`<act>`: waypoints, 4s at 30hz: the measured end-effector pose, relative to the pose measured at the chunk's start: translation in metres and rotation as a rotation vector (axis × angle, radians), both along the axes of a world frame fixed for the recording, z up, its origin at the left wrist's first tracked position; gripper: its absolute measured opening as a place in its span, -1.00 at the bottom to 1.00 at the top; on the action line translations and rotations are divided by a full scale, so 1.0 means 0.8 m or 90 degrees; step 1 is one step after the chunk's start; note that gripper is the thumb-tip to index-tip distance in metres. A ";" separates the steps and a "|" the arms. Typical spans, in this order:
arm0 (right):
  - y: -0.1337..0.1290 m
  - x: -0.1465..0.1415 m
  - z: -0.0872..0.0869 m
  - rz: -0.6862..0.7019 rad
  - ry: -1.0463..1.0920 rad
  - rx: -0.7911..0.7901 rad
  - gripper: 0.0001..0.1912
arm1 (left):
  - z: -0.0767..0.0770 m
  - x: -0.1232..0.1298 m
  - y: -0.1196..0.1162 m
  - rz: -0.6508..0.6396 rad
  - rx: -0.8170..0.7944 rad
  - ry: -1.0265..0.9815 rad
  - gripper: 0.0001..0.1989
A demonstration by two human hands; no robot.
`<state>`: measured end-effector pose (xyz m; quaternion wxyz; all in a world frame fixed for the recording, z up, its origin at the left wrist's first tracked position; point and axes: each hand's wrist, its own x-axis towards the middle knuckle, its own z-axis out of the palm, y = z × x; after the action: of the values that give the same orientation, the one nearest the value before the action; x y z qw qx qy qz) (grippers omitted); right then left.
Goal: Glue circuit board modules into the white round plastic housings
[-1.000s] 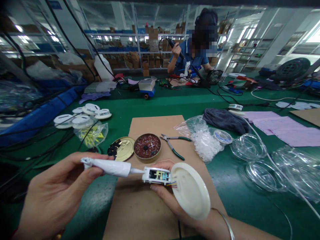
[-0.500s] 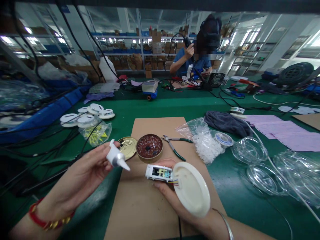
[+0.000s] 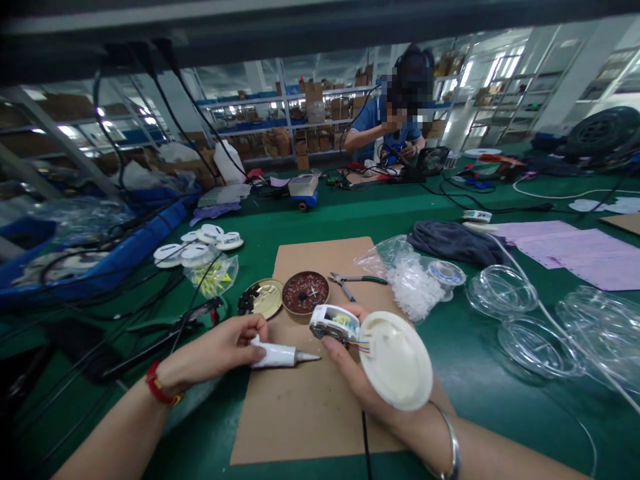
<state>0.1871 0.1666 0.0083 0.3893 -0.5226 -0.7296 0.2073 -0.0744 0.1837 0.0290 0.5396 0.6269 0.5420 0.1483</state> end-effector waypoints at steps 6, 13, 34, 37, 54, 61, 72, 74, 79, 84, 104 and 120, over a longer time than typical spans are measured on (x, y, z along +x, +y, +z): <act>-0.004 -0.005 0.010 0.031 0.033 0.017 -0.75 | 0.010 -0.019 0.009 0.064 0.267 0.211 -0.82; 0.000 -0.008 -0.002 0.002 0.034 0.092 -0.72 | -0.002 -0.027 0.036 0.142 0.503 0.436 -0.73; 0.006 -0.012 -0.008 0.059 0.262 0.130 -0.77 | 0.028 0.057 0.092 -0.128 0.609 0.540 -0.87; 0.005 -0.012 -0.005 0.046 0.257 0.101 -0.76 | 0.019 0.076 0.105 -0.195 0.617 0.575 -0.89; 0.005 -0.013 -0.004 0.114 0.270 -0.023 -0.80 | 0.000 0.077 0.116 -0.154 0.584 0.463 -0.87; 0.005 -0.011 -0.004 0.083 0.257 -0.028 -0.79 | -0.007 0.077 0.108 0.024 0.549 0.247 -0.90; 0.006 -0.012 -0.012 0.092 0.360 -0.136 -0.60 | -0.007 0.067 0.010 0.240 0.530 0.032 -0.88; 0.002 -0.012 -0.008 0.122 0.328 -0.137 -0.61 | -0.010 0.070 0.001 0.251 0.505 -0.019 -0.89; -0.003 -0.013 -0.003 0.145 0.273 -0.148 -0.61 | -0.014 0.073 -0.004 0.234 0.467 -0.073 -0.90; -0.004 -0.013 0.003 0.163 0.245 -0.158 -0.62 | -0.017 0.075 -0.006 0.214 0.447 -0.118 -0.90; -0.002 -0.020 -0.035 0.117 0.522 -0.353 -0.50 | -0.008 0.073 -0.021 0.218 0.472 -0.164 -0.92; -0.005 -0.025 -0.025 0.149 0.614 -0.451 -0.52 | 0.000 0.074 -0.025 0.110 0.636 -0.119 -0.84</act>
<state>0.1669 0.1623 -0.0116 0.4531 -0.3841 -0.4104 0.6919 -0.0152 0.1637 0.0287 0.2059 0.7452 0.4046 0.4885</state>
